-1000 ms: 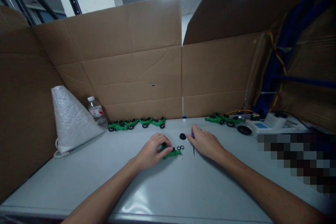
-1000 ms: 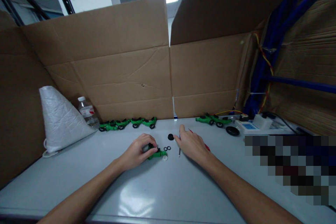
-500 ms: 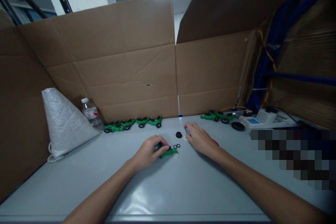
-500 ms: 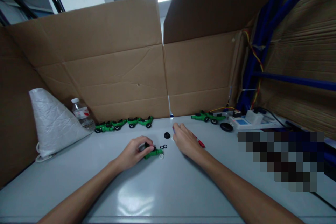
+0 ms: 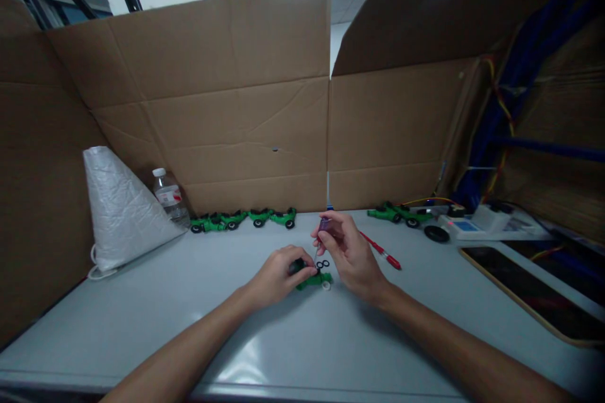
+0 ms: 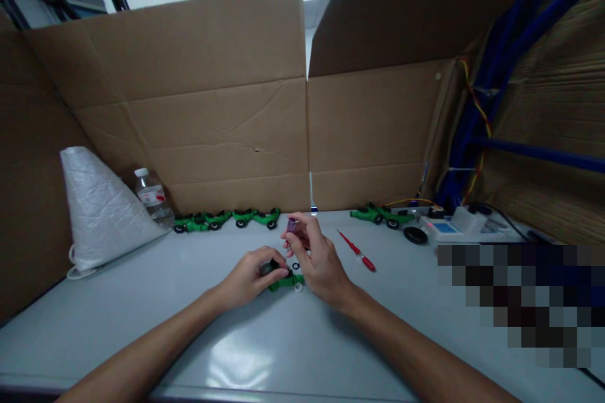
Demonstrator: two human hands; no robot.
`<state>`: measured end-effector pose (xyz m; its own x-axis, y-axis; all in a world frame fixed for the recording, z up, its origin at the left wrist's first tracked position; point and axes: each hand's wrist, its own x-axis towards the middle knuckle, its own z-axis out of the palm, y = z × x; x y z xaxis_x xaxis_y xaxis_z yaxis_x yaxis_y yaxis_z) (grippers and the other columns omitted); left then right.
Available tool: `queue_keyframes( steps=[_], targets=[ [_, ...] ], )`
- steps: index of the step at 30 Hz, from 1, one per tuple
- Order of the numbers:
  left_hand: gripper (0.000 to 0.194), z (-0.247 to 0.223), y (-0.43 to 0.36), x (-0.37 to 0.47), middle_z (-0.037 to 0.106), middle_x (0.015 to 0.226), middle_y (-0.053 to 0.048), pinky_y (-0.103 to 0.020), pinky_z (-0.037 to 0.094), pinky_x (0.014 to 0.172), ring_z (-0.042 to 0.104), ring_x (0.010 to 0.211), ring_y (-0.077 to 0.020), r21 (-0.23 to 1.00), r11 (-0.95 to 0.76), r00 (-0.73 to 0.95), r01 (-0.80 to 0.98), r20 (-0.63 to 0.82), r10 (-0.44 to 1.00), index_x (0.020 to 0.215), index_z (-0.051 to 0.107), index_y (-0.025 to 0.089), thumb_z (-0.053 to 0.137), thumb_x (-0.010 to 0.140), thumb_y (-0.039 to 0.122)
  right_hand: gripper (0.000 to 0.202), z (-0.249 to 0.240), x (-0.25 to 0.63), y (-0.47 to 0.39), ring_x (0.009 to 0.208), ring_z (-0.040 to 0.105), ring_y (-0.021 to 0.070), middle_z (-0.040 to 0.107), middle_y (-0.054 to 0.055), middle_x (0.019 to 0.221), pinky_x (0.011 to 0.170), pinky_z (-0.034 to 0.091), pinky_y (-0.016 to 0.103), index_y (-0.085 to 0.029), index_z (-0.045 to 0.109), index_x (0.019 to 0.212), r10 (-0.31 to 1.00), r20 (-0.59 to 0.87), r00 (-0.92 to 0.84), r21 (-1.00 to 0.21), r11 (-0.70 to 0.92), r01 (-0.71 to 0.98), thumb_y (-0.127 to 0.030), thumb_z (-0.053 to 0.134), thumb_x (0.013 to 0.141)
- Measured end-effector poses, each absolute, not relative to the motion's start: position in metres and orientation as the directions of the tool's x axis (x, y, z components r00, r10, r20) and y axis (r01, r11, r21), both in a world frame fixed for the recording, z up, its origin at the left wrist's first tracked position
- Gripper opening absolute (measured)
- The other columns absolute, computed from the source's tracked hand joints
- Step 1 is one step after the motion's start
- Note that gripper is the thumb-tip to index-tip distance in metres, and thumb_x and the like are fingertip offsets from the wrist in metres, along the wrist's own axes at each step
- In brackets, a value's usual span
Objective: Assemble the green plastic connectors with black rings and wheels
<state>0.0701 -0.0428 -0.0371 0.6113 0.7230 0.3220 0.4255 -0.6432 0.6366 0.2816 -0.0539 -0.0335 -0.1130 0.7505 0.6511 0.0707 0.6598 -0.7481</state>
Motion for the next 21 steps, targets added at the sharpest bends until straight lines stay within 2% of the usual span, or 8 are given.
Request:
queue_keyframes(
  steps=[10, 21],
  targets=[
    [0.024, -0.0322, -0.0468, 0.0713, 0.076, 0.107, -0.009, -0.032, 0.051, 0.094, 0.068, 0.101, -0.0210, 0.617, -0.675, 0.641, 0.405, 0.335, 0.691, 0.105, 0.073, 0.018, 0.062, 0.104, 0.039, 0.033, -0.0333, 0.2833, -0.0534, 0.074, 0.070, 0.0172, 0.069, 0.005, 0.104, 0.073, 0.061, 0.035, -0.028, 0.049, 0.137, 0.747, 0.657, -0.102, -0.737, 0.665, 0.122, -0.042, 0.054, 0.108],
    [0.022, -0.0362, -0.0459, 0.0718, 0.075, 0.105, -0.008, -0.030, 0.051, 0.090, 0.067, 0.094, -0.0194, 0.620, -0.660, 0.615, 0.424, 0.338, 0.713, 0.104, 0.072, 0.018, 0.064, 0.103, 0.038, 0.027, -0.0253, 0.2780, -0.0533, 0.078, 0.069, 0.0185, 0.067, 0.003, 0.102, 0.074, 0.060, 0.036, -0.028, 0.050, 0.124, 0.785, 0.608, -0.119, -0.785, 0.617, 0.058, -0.043, 0.061, 0.104]
  ],
)
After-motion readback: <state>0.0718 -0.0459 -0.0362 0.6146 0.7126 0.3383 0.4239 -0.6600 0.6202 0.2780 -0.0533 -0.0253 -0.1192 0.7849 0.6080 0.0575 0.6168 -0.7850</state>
